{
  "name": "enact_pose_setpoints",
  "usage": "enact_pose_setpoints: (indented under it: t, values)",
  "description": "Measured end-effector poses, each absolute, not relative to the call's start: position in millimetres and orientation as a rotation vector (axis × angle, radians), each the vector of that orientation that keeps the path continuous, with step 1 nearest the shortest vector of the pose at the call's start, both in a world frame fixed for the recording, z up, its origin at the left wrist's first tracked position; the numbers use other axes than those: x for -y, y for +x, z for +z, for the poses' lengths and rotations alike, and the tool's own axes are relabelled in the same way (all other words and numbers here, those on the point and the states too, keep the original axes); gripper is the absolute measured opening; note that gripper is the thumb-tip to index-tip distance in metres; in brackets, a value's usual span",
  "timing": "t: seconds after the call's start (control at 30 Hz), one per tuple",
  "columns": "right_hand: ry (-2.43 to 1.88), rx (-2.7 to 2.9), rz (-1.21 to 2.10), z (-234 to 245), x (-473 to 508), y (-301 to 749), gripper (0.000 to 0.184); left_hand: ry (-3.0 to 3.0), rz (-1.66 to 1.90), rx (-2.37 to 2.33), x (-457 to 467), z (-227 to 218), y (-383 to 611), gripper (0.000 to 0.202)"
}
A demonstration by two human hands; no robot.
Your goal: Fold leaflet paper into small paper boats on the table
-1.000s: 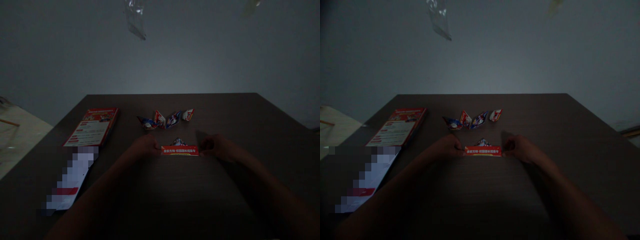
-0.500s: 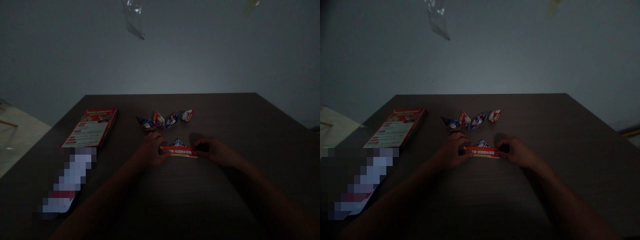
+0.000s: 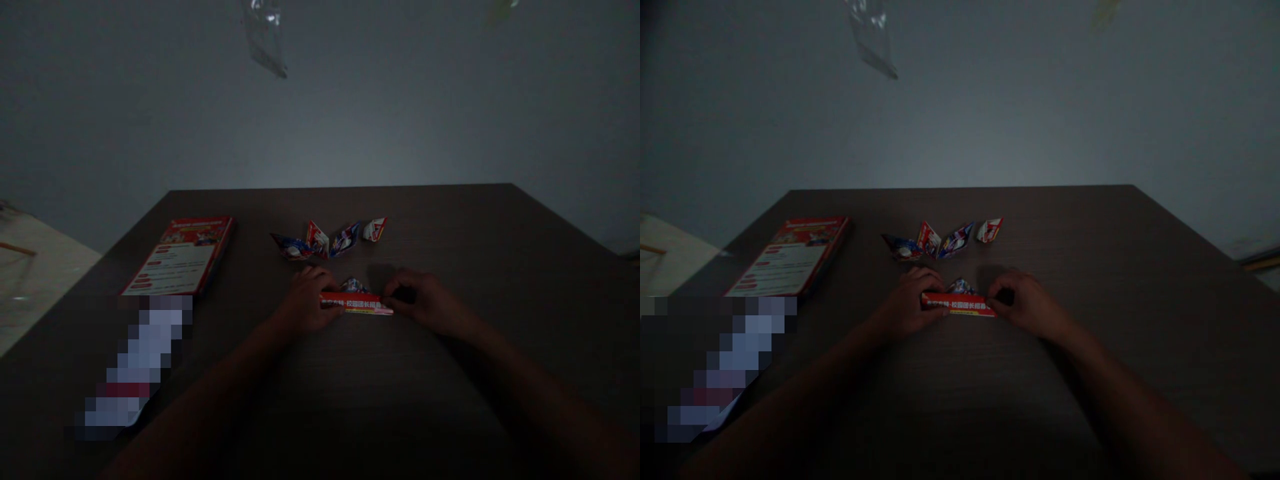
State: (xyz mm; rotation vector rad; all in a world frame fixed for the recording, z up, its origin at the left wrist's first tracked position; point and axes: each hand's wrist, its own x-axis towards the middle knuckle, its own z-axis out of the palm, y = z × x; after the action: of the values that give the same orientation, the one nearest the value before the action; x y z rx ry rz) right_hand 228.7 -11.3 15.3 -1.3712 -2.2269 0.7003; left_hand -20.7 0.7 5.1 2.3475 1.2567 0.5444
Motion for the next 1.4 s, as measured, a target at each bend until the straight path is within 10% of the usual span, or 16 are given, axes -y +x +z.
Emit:
enact_pose_setpoints:
  t: [0.53,1.0,1.4]
  values:
    - [-1.316,2.223,0.651,9,14,220,0.03,2.259,0.69,-1.144,-2,0,-19,0.014]
    - [-1.211,2.321,0.397,11,10,229,0.005,2.395,0.629,-1.212,1,1,-21,0.017]
    - [-0.99,2.531,0.391,21,28,206,0.021,2.845,0.413,-0.915,5,8,-18,0.019]
